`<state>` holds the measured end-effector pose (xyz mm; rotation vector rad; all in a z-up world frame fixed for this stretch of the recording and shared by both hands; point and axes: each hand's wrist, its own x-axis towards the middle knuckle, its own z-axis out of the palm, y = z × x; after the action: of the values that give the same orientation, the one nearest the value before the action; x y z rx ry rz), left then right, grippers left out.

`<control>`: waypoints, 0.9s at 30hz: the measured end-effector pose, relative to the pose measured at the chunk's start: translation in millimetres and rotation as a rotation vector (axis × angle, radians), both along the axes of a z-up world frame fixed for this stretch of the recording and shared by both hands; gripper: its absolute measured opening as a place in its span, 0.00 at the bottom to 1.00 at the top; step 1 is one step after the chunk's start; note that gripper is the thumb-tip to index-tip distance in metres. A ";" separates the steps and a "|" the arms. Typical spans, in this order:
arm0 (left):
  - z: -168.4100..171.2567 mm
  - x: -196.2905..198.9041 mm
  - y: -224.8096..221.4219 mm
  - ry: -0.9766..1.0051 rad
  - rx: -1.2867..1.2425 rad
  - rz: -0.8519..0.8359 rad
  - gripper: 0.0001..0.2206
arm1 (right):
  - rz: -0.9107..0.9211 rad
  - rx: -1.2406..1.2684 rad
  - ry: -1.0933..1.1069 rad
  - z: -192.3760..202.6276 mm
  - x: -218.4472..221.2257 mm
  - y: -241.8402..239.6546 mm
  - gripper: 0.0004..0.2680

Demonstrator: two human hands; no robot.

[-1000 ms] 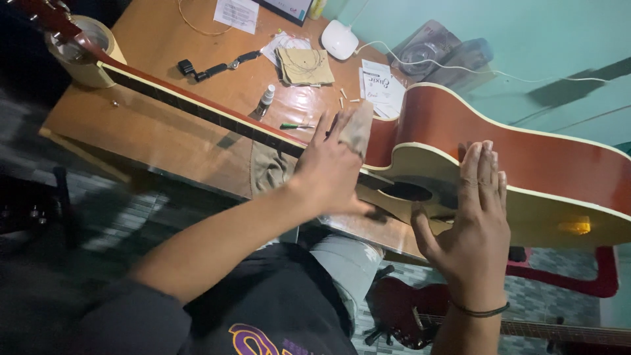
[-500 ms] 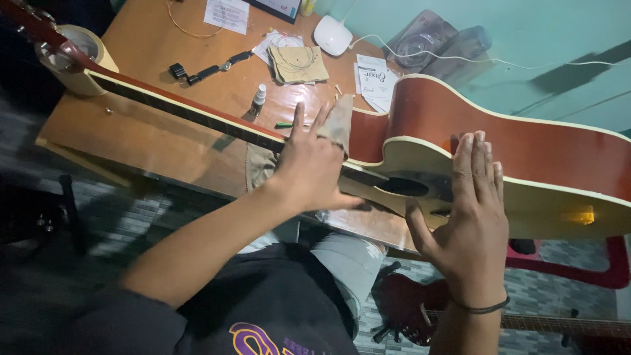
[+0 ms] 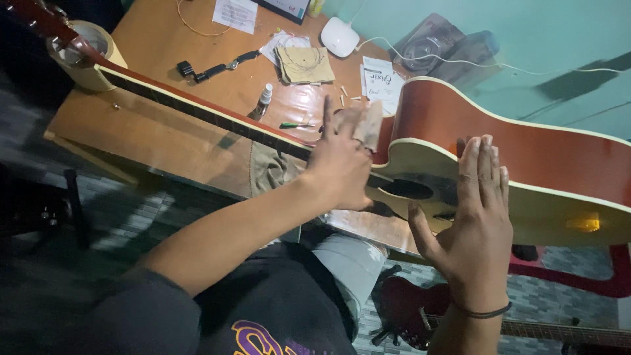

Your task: The person wipes the sides, back, fretboard, and headstock of an acoustic guitar with a cloth.

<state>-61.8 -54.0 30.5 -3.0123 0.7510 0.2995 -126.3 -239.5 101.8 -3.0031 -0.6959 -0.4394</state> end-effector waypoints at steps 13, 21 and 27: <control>9.3 -4.6 -1.2 0.021 -0.172 -0.114 0.35 | -0.018 0.002 0.030 0.9 -1.3 0.6 0.35; -2.6 8.3 3.1 0.023 -0.825 -0.171 0.51 | 0.001 0.084 0.040 -0.3 -2.5 -2.4 0.33; -12.9 -9.1 -4.7 -0.143 -1.424 -0.267 0.53 | 0.023 0.125 -0.008 -12.6 0.2 -10.4 0.34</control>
<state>-71.0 -58.7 17.5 -3.8606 1.9683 -0.8188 -126.0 -249.8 89.1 -2.8752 -0.6759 -0.4760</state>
